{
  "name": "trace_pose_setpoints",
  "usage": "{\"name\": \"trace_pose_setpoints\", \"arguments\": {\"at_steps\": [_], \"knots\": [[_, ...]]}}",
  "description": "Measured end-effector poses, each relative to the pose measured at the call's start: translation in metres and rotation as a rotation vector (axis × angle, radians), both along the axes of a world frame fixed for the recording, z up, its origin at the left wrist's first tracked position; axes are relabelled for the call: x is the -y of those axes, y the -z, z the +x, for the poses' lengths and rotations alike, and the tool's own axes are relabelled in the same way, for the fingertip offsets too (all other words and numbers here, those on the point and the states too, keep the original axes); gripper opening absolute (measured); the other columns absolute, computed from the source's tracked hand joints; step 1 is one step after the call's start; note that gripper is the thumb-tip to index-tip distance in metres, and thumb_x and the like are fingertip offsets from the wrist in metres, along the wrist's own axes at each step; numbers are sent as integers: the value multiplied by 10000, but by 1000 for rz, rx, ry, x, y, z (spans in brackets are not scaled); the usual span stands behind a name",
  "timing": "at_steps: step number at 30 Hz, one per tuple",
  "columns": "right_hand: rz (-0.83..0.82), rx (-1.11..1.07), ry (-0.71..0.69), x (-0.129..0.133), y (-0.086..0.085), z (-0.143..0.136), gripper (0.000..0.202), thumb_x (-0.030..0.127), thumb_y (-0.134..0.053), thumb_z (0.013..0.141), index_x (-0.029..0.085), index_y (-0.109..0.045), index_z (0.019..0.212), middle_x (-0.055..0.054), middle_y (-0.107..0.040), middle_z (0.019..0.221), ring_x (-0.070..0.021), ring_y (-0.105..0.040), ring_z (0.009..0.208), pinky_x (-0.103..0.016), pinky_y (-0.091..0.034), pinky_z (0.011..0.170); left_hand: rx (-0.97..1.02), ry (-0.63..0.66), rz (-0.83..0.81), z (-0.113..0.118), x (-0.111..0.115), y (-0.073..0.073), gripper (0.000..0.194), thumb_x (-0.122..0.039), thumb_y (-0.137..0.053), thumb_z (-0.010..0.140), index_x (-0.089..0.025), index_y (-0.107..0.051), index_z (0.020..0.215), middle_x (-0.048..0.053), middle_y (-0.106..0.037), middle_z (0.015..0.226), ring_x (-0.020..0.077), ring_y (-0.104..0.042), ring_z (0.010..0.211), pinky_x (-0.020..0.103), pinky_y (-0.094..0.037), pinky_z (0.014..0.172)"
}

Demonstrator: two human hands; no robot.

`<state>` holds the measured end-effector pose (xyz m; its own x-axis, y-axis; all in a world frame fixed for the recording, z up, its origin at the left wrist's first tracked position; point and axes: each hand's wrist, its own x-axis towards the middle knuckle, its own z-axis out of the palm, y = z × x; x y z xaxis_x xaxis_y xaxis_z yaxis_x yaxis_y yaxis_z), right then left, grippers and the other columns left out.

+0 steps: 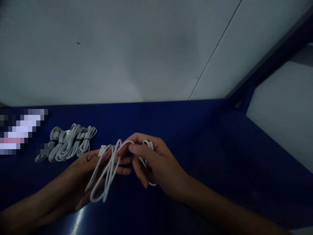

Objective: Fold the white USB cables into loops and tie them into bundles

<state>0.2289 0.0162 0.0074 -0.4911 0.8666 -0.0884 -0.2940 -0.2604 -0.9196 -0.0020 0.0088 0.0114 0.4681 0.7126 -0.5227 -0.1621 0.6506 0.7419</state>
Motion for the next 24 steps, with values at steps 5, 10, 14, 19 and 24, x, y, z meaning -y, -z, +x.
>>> {"name": "trace_pose_setpoints", "arguments": {"at_steps": [5, 10, 14, 19, 24], "knots": [[-21, 10, 9, 1, -2, 0, 214, 150, -549, 919, 202, -729, 1024, 83, -524, 456, -75, -293, 360, -207, -239, 401, 35, 6, 82, 2, 0, -4, 340, -429, -603, 1115, -199, -842, 1189, 160, -857, 1124, 305, -836, 1066, 186, -618, 492], [-98, -127, -53, -1, -4, -1, 249, 229, -550, 899, 180, -705, 1087, 1, -654, 595, -105, -442, 413, -192, -239, 368, 39, 20, 118, 2, -1, -1, 494, -481, -506, 1146, -147, -863, 1074, 188, -864, 1042, 300, -847, 1012, 215, -666, 576], [-97, -112, -14, -3, -5, 0, 262, 360, -548, 1007, 172, -680, 1132, -25, -695, 639, -103, -456, 391, -194, -283, 360, 48, -3, 72, 1, -4, 0, 552, -503, -460, 1155, -112, -848, 1188, 226, -855, 1111, 303, -848, 998, 212, -657, 554], [-124, 40, 88, -2, -2, 0, 377, 558, -551, 1067, 201, -663, 1026, 50, -558, 546, -80, -342, 376, -196, -231, 373, 53, -51, 133, 5, -4, -6, 501, -503, -508, 1138, -140, -810, 1308, 237, -833, 1233, 330, -859, 944, 326, -712, 647], [-180, 3, 144, -1, -6, -4, 421, 594, -560, 1009, 191, -678, 975, 71, -446, 574, -64, -257, 406, -215, -215, 407, 64, -50, 140, 4, -4, -5, 486, -488, -517, 1135, -126, -825, 1238, 232, -848, 1131, 334, -850, 913, 357, -712, 622]]}}
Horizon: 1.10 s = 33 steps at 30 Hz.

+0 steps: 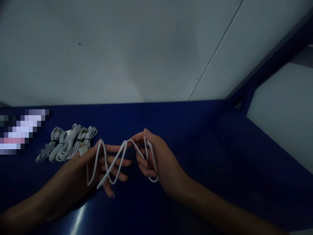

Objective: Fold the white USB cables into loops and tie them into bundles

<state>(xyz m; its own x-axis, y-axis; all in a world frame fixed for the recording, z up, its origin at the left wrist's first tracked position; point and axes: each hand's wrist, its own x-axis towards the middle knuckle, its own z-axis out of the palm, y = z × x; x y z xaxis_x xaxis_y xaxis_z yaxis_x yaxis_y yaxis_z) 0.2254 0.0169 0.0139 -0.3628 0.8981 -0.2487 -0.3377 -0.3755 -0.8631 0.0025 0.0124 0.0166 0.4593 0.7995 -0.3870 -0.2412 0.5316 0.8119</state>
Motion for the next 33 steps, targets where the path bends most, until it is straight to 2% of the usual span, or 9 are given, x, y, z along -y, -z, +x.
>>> {"name": "trace_pose_setpoints", "arguments": {"at_steps": [5, 12, 15, 19, 22, 28, 30, 33], "knots": [[-41, -2, 54, -1, -2, 1, 303, 453, -586, 940, 171, -693, 959, 27, -513, 648, -76, -365, 416, -222, -260, 402, 74, -4, 8, -3, -1, 1, 440, -468, -523, 1136, -157, -834, 1134, 179, -862, 1019, 284, -839, 829, 316, -698, 589], [-62, 102, 130, -1, 0, 0, 225, 393, -686, 994, 188, -695, 901, 32, -556, 677, -70, -440, 444, -194, -327, 406, 91, -63, 21, 0, -3, -4, 429, -512, -546, 1117, -178, -812, 1073, 133, -847, 912, 266, -818, 739, 299, -677, 508], [-57, 119, 164, -1, -3, 1, 254, 427, -726, 999, 182, -727, 931, 40, -555, 675, -62, -448, 438, -187, -336, 404, 80, -57, 21, 0, -4, -3, 467, -545, -502, 1128, -186, -799, 1095, 133, -850, 926, 266, -823, 738, 312, -685, 523], [-47, 144, 189, -3, -2, 2, 277, 449, -685, 1030, 191, -785, 1037, 33, -581, 668, -63, -444, 409, -197, -326, 395, 63, -36, 26, -2, -2, -3, 426, -521, -510, 1131, -190, -778, 1129, 135, -859, 962, 273, -834, 754, 336, -696, 578], [-27, 148, 242, -3, 0, 2, 300, 485, -671, 1035, 216, -802, 1068, 16, -601, 720, -75, -477, 464, -188, -317, 402, 48, -27, 23, -2, 0, -4, 426, -524, -505, 1131, -192, -770, 1101, 130, -861, 962, 269, -829, 737, 342, -692, 600], [-35, 305, 344, -1, -4, 2, 376, 577, -706, 1010, 223, -817, 952, -45, -663, 910, -107, -572, 683, -177, -406, 514, 29, 23, 30, -3, 0, -4, 485, -537, -451, 1144, -191, -745, 975, 108, -849, 918, 227, -806, 648, 291, -657, 553], [-17, 331, 355, -1, -4, 3, 420, 617, -700, 1007, 224, -810, 907, -41, -639, 869, -119, -579, 709, -182, -414, 529, 12, 30, 32, -3, 1, -3, 504, -556, -448, 1140, -186, -731, 947, 108, -849, 880, 214, -794, 582, 273, -639, 518], [24, 359, 358, -2, -4, 4, 494, 677, -658, 1016, 223, -801, 883, -5, -538, 751, -99, -467, 604, -192, -380, 505, -24, 33, 28, -3, 1, 0, 549, -574, -440, 1138, -165, -728, 911, 122, -846, 821, 195, -765, 475, 255, -615, 495]]}}
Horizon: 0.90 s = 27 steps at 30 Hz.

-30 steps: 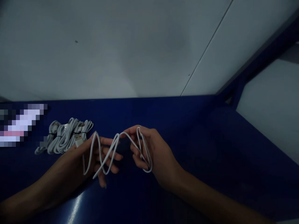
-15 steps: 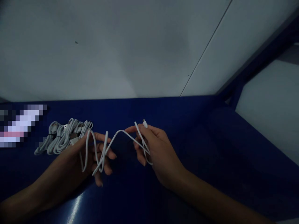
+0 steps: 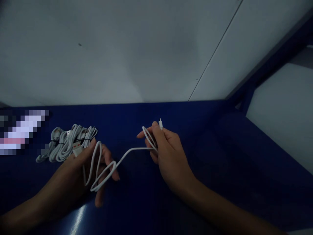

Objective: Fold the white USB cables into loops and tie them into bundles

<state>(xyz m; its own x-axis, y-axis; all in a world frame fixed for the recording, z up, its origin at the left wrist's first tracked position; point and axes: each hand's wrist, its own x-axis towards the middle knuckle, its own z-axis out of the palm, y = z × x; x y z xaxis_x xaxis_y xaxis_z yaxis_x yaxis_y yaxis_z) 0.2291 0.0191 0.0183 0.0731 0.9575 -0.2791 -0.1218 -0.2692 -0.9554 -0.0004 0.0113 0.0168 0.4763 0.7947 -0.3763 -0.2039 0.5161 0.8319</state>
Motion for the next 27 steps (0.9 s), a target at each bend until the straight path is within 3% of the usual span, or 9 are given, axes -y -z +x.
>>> {"name": "trace_pose_setpoints", "arguments": {"at_steps": [3, 8, 15, 22, 27], "knots": [[35, 23, 34, -1, -1, -1, 542, 710, -646, 1009, 211, -778, 843, 21, -453, 698, -89, -339, 544, -207, -316, 467, 19, 27, -15, -1, -1, 4, 581, -582, -434, 1138, -146, -756, 930, 131, -839, 787, 203, -736, 417, 283, -611, 464], [67, -8, 40, -2, 0, -1, 524, 682, -647, 1026, 204, -731, 827, 41, -390, 664, -85, -310, 536, -202, -273, 463, 14, 30, -24, -3, -1, 8, 572, -589, -486, 1120, -123, -802, 1018, 122, -818, 740, 222, -748, 447, 292, -613, 451], [90, -37, 20, -3, 0, 2, 520, 658, -623, 1052, 206, -693, 805, 41, -375, 667, -86, -311, 531, -201, -277, 457, 79, 0, 15, -1, -2, 3, 566, -597, -471, 1124, -172, -813, 971, 134, -839, 907, 284, -834, 790, 356, -707, 614], [61, -61, 56, -3, -1, 0, 527, 696, -655, 1012, 207, -709, 821, 28, -418, 679, -88, -358, 541, -180, -301, 445, 54, -97, 62, -2, -5, -1, 545, -499, -422, 1156, -154, -839, 1091, 179, -838, 1097, 334, -826, 1008, 318, -718, 588], [92, -133, 52, -3, 0, -1, 467, 670, -638, 1030, 227, -738, 922, -2, -572, 715, -117, -485, 527, -202, -348, 391, 2, -157, 59, -1, -6, -2, 536, -473, -408, 1161, -138, -825, 1183, 225, -816, 1265, 358, -808, 1117, 317, -727, 624]]}}
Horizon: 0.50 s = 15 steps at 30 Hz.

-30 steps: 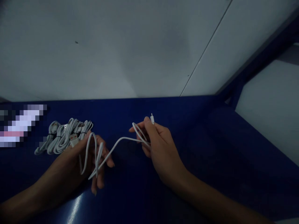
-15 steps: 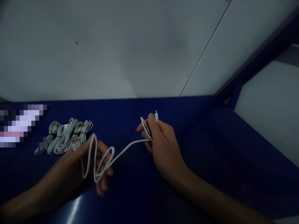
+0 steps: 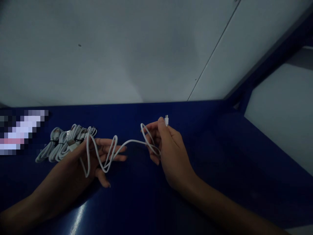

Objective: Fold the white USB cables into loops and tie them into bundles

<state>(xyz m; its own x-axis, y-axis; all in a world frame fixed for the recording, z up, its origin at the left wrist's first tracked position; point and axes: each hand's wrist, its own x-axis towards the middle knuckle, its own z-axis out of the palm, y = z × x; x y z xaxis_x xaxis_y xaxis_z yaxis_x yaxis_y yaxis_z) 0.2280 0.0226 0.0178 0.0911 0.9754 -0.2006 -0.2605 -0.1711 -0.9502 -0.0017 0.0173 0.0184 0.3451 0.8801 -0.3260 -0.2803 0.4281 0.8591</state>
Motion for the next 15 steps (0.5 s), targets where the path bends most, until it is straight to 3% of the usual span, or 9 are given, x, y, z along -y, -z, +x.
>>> {"name": "trace_pose_setpoints", "arguments": {"at_steps": [6, 15], "knots": [[66, -53, -3, -1, 1, 1, 473, 669, -561, 1071, 234, -740, 1019, -20, -667, 735, -135, -582, 528, -198, -433, 391, 6, -25, -4, 0, -1, 0, 509, -467, -410, 1161, -147, -800, 1227, 229, -816, 1248, 375, -813, 1111, 337, -726, 610], [137, -128, -124, 0, 4, 0, 518, 698, -555, 1063, 234, -653, 854, -39, -717, 812, -153, -640, 615, -207, -515, 457, 70, 12, 18, -2, 0, 0, 522, -475, -352, 1171, -180, -781, 1198, 217, -805, 1275, 386, -821, 1092, 353, -721, 602]]}}
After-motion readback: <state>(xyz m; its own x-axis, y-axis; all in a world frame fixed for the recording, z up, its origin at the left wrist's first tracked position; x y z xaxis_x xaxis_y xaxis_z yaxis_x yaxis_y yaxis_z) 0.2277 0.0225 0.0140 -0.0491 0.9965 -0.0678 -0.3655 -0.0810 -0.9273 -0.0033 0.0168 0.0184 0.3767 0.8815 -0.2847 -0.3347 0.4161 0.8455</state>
